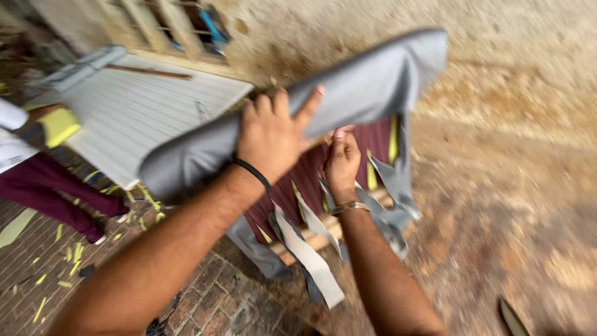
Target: The person positions a gray quilted cushion onto a sofa frame, then moves to a workbench to attach gray fabric to a wooden chair frame. They use scissors to trim excess fabric and a pneumatic staple gun to secure the fabric around the edges and corners of the frame.
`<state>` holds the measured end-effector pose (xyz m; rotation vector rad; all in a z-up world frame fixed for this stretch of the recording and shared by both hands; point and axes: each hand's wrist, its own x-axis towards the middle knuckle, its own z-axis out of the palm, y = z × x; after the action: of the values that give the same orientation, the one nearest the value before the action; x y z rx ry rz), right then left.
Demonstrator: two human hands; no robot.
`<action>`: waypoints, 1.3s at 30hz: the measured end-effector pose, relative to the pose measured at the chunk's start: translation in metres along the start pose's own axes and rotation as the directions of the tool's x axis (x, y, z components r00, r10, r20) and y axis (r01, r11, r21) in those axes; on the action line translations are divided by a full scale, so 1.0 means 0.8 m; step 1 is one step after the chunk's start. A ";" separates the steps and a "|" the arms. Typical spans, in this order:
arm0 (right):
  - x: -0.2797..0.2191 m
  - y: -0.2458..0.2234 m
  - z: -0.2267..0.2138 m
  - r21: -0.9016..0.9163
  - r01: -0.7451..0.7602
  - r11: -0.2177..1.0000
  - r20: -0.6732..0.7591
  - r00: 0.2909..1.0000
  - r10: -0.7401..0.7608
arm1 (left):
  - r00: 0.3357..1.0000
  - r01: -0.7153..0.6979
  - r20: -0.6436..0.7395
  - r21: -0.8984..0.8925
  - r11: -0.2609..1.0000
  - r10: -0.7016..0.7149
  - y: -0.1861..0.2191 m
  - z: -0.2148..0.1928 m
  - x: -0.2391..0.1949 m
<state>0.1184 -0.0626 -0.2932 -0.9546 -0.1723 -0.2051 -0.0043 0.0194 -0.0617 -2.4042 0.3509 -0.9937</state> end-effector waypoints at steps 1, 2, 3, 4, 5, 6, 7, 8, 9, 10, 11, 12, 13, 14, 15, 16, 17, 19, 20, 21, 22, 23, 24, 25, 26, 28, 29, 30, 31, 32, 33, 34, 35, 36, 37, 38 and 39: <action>-0.013 -0.008 -0.052 -0.209 -0.139 0.968 0.002 0.990 0.143 | 0.999 -0.029 -0.016 0.031 0.999 0.030 0.002 -0.001 0.001; -0.034 -0.020 -0.110 -0.384 -0.080 0.920 -0.030 0.997 0.074 | 0.998 -0.057 -0.034 0.062 0.996 0.059 0.000 -0.003 0.001; -0.062 -0.042 -0.184 -0.561 -0.038 0.827 -0.056 0.998 0.007 | 0.994 -0.083 -0.055 0.142 0.986 0.092 0.001 -0.002 -0.001; -0.091 -0.070 -0.260 -0.734 -0.071 0.676 -0.140 0.989 -0.049 | 0.994 -0.094 0.068 0.159 0.983 0.085 -0.002 -0.002 -0.004; -0.123 -0.104 -0.338 -0.832 -0.369 0.415 -0.402 0.915 0.007 | 0.994 -0.088 0.086 0.177 0.980 0.073 -0.002 0.000 -0.008; -0.169 -0.141 -0.413 -0.888 -0.451 0.088 -0.460 0.871 -0.176 | 0.990 -0.089 0.122 0.145 0.985 0.071 -0.003 0.003 -0.013; -0.202 -0.176 -0.476 -0.840 -0.531 0.110 -0.539 0.792 -0.287 | 0.994 -0.099 0.069 0.200 0.975 0.087 -0.007 0.005 -0.019; -0.244 -0.212 -0.534 -0.786 -0.618 0.016 -0.589 0.741 -0.323 | 0.994 -0.106 0.058 0.187 0.977 0.097 -0.006 0.010 -0.023; -0.276 -0.235 -0.578 -0.713 -0.692 -0.114 -0.630 0.704 -0.328 | 0.992 -0.118 0.056 0.201 0.973 0.109 -0.008 0.013 -0.030; -0.305 -0.254 -0.615 -0.619 -0.748 -0.239 -0.669 0.662 -0.339 | 0.991 -0.129 0.053 0.214 0.968 0.121 -0.010 0.016 -0.034; -0.323 -0.262 -0.644 -0.622 -0.757 -0.200 -0.726 0.654 -0.215 | 0.990 -0.138 0.052 0.256 0.957 0.129 -0.010 0.014 -0.039; -0.338 -0.269 -0.668 -0.620 -0.768 -0.160 -0.767 0.637 -0.085 | 0.990 -0.140 0.052 0.255 0.957 0.131 -0.005 0.012 -0.039; -0.345 -0.273 -0.686 -0.623 -0.773 -0.119 -0.782 0.621 0.055 | 0.990 -0.136 0.058 0.265 0.955 0.125 0.000 0.006 -0.040; -0.350 -0.279 -0.697 -0.623 -0.768 -0.149 -0.783 0.611 0.121 | 0.992 -0.125 0.065 0.233 0.965 0.112 0.008 0.001 -0.035; -0.342 -0.278 -0.702 -0.629 -0.749 -0.210 -0.778 0.601 0.186 | 0.993 -0.112 0.067 0.227 0.967 0.100 0.012 -0.009 -0.029; -0.332 -0.280 -0.704 -0.637 -0.717 -0.282 -0.771 0.594 0.231 | 0.994 -0.100 0.068 0.221 0.970 0.087 0.015 -0.017 -0.022; -0.312 -0.279 -0.695 -0.653 -0.664 -0.364 -0.756 0.600 0.261 | 0.995 -0.086 0.072 0.234 0.968 0.071 0.018 -0.023 -0.020; -0.280 -0.294 -0.668 -0.636 -0.535 -0.556 -0.747 0.608 0.270 | 0.995 -0.074 0.083 0.244 0.967 0.055 0.034 -0.032 -0.011; -0.267 -0.305 -0.647 -0.627 -0.470 -0.621 -0.736 0.619 0.274 | 0.996 -0.058 0.080 0.163 0.985 0.045 0.037 -0.039 -0.008; -0.263 -0.313 -0.618 -0.673 -0.423 -0.607 -0.696 0.641 0.325 | 0.996 -0.048 0.079 0.072 0.996 0.042 0.043 -0.043 -0.007; -0.256 -0.317 -0.581 -0.718 -0.373 -0.587 -0.650 0.660 0.376 | 0.998 -0.053 0.030 0.134 0.990 0.049 0.045 -0.047 -0.007; -0.257 -0.323 -0.538 -0.836 -0.399 -0.378 -0.545 0.685 0.483 | 0.997 -0.065 -0.025 0.177 0.982 0.071 0.047 -0.047 -0.005; -0.256 -0.322 -0.488 -0.885 -0.465 -0.032 -0.385 0.691 0.611 | 0.997 -0.062 -0.038 0.199 0.978 0.071 0.045 -0.048 -0.004; -0.256 -0.324 -0.440 -0.805 -0.509 0.305 -0.196 0.714 0.673 | 0.996 -0.058 -0.050 0.212 0.975 0.070 0.048 -0.048 -0.002; -0.249 -0.317 -0.390 -0.638 -0.648 0.416 -0.199 0.661 0.724 | 0.996 -0.053 -0.063 0.226 0.973 0.069 0.048 -0.048 -0.001; -0.236 -0.297 -0.295 -0.277 -0.783 0.556 -0.001 0.579 0.815 | 0.998 -0.040 -0.028 0.215 0.976 0.048 0.051 -0.050 -0.006; -0.221 -0.283 -0.255 -0.194 -0.827 0.528 0.006 0.537 0.843 | 0.999 -0.034 -0.012 0.211 0.977 0.037 0.055 -0.050 -0.008; -0.220 -0.269 -0.217 -0.048 -0.821 0.569 0.126 0.560 0.819 | 0.999 -0.029 -0.010 0.219 0.975 0.032 0.059 -0.050 -0.009; -0.213 -0.254 -0.180 0.107 -0.806 0.582 0.237 0.590 0.772 | 0.999 -0.027 -0.011 0.225 0.974 0.030 0.058 -0.052 -0.008; -0.212 -0.242 -0.148 0.321 -0.766 0.558 0.358 0.643 0.677 | 1.000 -0.025 -0.011 0.232 0.972 0.028 0.057 -0.053 -0.007; -0.212 -0.229 -0.122 0.516 -0.711 0.477 0.448 0.699 0.557 | 1.000 -0.024 0.007 0.226 0.974 0.023 0.058 -0.054 -0.009; -0.211 -0.218 -0.100 0.638 -0.706 0.308 0.526 0.691 0.496 | 1.000 -0.023 0.026 0.220 0.975 0.018 0.059 -0.055 -0.010; -0.206 -0.208 -0.081 0.720 -0.684 0.116 0.588 0.690 0.423 | 0.999 -0.022 0.044 0.213 0.977 0.013 0.059 -0.055 -0.009; -0.201 -0.197 -0.065 0.757 -0.647 -0.088 0.633 0.695 0.340 | 0.999 -0.023 0.040 0.219 0.975 0.015 0.058 -0.054 -0.009; -0.198 -0.188 -0.053 0.768 -0.633 -0.099 0.625 0.708 0.329 | 0.999 -0.027 0.034 0.222 0.975 0.020 0.057 -0.054 -0.009; -0.196 -0.179 -0.043 0.778 -0.618 -0.110 0.617 0.720 0.319 | 0.999 -0.030 0.028 0.224 0.974 0.024 0.056 -0.055 -0.010; -0.195 -0.170 -0.036 0.792 -0.599 -0.120 0.603 0.734 0.312 | 0.999 -0.027 0.039 0.212 0.977 0.019 0.056 -0.055 -0.010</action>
<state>-0.0647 -0.1473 -0.2385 0.5028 -0.1141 0.7150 -0.0433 -0.0302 -0.0645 -2.2175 0.2458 -0.9264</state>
